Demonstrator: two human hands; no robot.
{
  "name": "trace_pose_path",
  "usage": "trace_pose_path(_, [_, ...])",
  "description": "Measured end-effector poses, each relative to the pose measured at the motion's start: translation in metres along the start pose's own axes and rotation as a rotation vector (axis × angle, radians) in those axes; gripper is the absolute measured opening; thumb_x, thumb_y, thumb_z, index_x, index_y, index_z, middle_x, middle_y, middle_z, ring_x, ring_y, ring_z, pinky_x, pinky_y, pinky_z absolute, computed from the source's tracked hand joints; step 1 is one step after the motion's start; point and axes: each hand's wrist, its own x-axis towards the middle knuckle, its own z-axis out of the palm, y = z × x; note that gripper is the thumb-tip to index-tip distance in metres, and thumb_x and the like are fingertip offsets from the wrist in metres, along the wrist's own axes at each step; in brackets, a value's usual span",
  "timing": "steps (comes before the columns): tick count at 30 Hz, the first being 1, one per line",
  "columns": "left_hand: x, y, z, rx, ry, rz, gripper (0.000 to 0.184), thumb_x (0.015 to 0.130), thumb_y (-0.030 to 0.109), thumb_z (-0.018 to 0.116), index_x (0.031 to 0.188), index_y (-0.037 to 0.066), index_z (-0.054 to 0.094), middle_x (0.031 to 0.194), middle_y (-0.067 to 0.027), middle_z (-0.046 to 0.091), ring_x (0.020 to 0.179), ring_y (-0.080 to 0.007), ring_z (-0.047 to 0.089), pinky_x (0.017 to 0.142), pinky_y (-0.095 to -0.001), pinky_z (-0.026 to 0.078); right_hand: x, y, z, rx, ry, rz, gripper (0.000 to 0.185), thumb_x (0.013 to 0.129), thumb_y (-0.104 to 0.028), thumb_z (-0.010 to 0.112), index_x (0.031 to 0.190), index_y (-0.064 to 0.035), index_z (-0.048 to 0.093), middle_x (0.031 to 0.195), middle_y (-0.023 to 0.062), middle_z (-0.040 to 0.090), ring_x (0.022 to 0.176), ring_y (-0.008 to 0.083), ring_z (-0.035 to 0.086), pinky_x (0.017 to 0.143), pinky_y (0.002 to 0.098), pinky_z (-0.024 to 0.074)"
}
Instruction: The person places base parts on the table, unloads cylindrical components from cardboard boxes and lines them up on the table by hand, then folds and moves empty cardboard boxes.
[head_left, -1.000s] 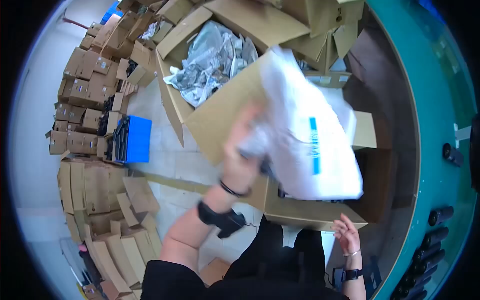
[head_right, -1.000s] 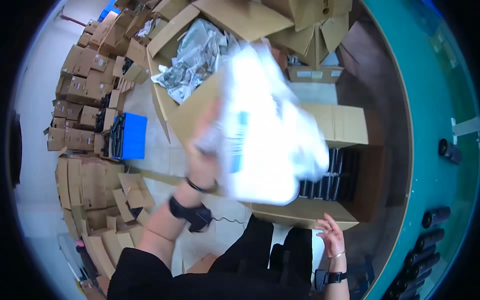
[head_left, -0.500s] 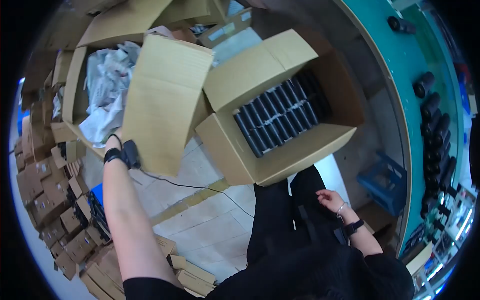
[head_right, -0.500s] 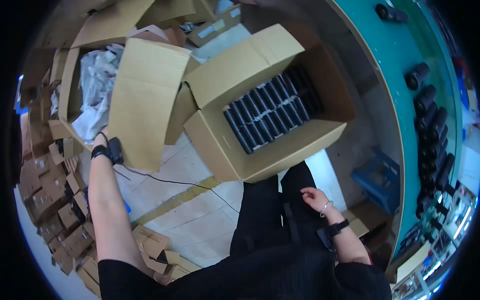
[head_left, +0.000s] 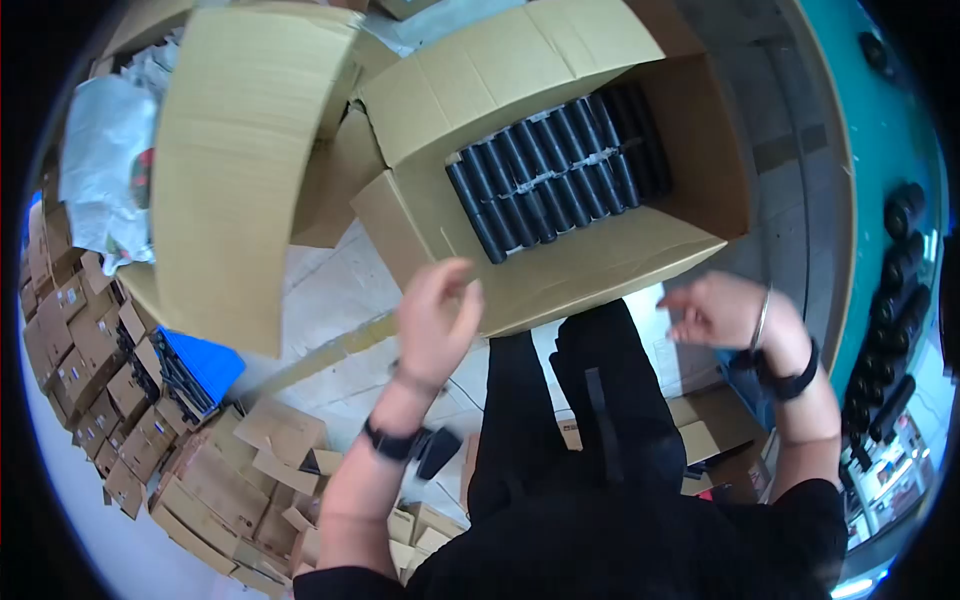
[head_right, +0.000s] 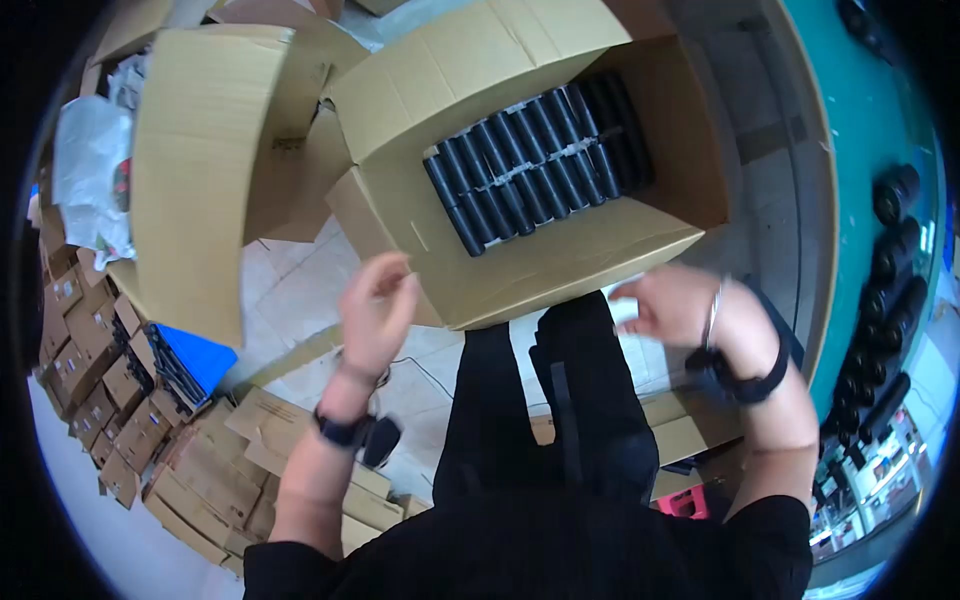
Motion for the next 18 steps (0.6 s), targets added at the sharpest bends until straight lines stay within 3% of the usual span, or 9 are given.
trace_pose_path(1, [0.010,-0.044,0.040,-0.280,-0.119,-0.239,0.023,0.073,0.012,0.060,0.093,0.001,0.055,0.079,-0.0080,0.057,0.072,-0.0157,0.056,0.063,-0.0281,0.045,0.021,0.007,-0.021,-0.079,-0.004,0.026,0.030,0.077,-0.025,0.060,0.099,-0.0055,0.058,0.061,0.0106,0.060,0.057,0.0212,0.058,0.053,0.0293,0.0457])
trace_pose_path(3, [0.040,-0.147,0.114,-0.250,-0.315,-0.534,0.032,0.075,0.022,0.058,0.099,0.001,0.054,0.082,-0.0065,0.057,0.075,-0.0161,0.055,0.065,-0.0279,0.046,0.090,0.053,-0.052,-0.126,0.020,-0.042,0.021,0.077,-0.023,0.057,0.091,-0.0075,0.062,0.060,0.0095,0.060,0.056,0.0216,0.058,0.053,0.0307,0.0461])
trace_pose_path(5, [0.070,-0.172,0.150,-0.500,-0.324,-1.163,0.042,0.075,0.031,0.056,0.105,0.003,0.053,0.094,-0.0101,0.057,0.082,-0.0189,0.055,0.068,-0.0280,0.047,0.163,0.104,-0.069,-0.034,-0.063,0.348,0.017,0.076,-0.020,0.055,0.085,-0.0076,0.063,0.068,0.0106,0.062,0.063,0.0252,0.060,0.058,0.0326,0.0468])
trace_pose_path(7, [0.084,-0.217,0.183,-0.437,-0.256,-1.157,0.045,0.075,0.033,0.055,0.107,0.002,0.051,0.102,-0.0124,0.055,0.090,-0.0231,0.053,0.072,-0.0307,0.046,0.236,0.162,-0.061,-0.425,-0.049,0.414,0.019,0.076,-0.017,0.054,0.090,-0.0069,0.063,0.083,0.0147,0.063,0.079,0.0298,0.060,0.069,0.0345,0.0474])
trace_pose_path(8, [0.088,-0.244,0.198,-0.349,-0.194,-1.136,0.048,0.075,0.034,0.055,0.109,0.001,0.050,0.110,-0.0146,0.052,0.097,-0.0273,0.052,0.077,-0.0334,0.046,0.267,0.186,-0.048,-0.437,-0.067,0.414,0.019,0.076,-0.017,0.054,0.090,-0.0069,0.063,0.083,0.0147,0.063,0.079,0.0298,0.060,0.069,0.0345,0.0474])
trace_pose_path(9, [0.088,-0.281,0.216,-0.358,-0.194,-1.155,0.048,0.075,0.034,0.055,0.109,0.001,0.050,0.110,-0.0146,0.052,0.097,-0.0273,0.052,0.077,-0.0334,0.046,0.296,0.209,-0.032,-0.390,0.000,0.441,0.023,0.076,-0.015,0.054,0.096,-0.0073,0.060,0.091,0.0160,0.060,0.085,0.0303,0.058,0.073,0.0350,0.0466])
trace_pose_path(11, [0.087,-0.340,0.246,0.002,-0.066,-1.076,0.055,0.077,0.034,0.053,0.118,-0.001,0.041,0.121,-0.0196,0.044,0.108,-0.0331,0.045,0.086,-0.0392,0.041,0.345,0.245,-0.003,-0.287,0.133,0.485,0.033,0.076,-0.012,0.052,0.109,-0.0081,0.054,0.106,0.0185,0.055,0.097,0.0313,0.054,0.081,0.0360,0.0449])
trace_pose_path(16, [0.085,-0.416,0.292,0.105,0.050,-1.213,0.064,0.079,0.035,0.051,0.126,-0.003,0.030,0.128,-0.0233,0.033,0.118,-0.0353,0.033,0.096,-0.0402,0.032,0.427,0.292,0.070,-0.299,0.296,0.434,0.052,0.076,-0.008,0.053,0.125,-0.0110,0.037,0.121,0.0211,0.043,0.105,0.0323,0.049,0.087,0.0369,0.0423])
trace_pose_path(18, [0.080,-0.436,0.314,0.055,0.294,-0.954,0.067,0.080,0.037,0.051,0.127,-0.003,0.025,0.131,-0.0256,0.025,0.122,-0.0341,0.027,0.098,-0.0382,0.028,0.441,0.302,0.081,-0.179,0.474,0.465,0.054,0.075,-0.008,0.055,0.124,-0.0104,0.034,0.121,0.0229,0.041,0.104,0.0347,0.049,0.087,0.0376,0.0426])
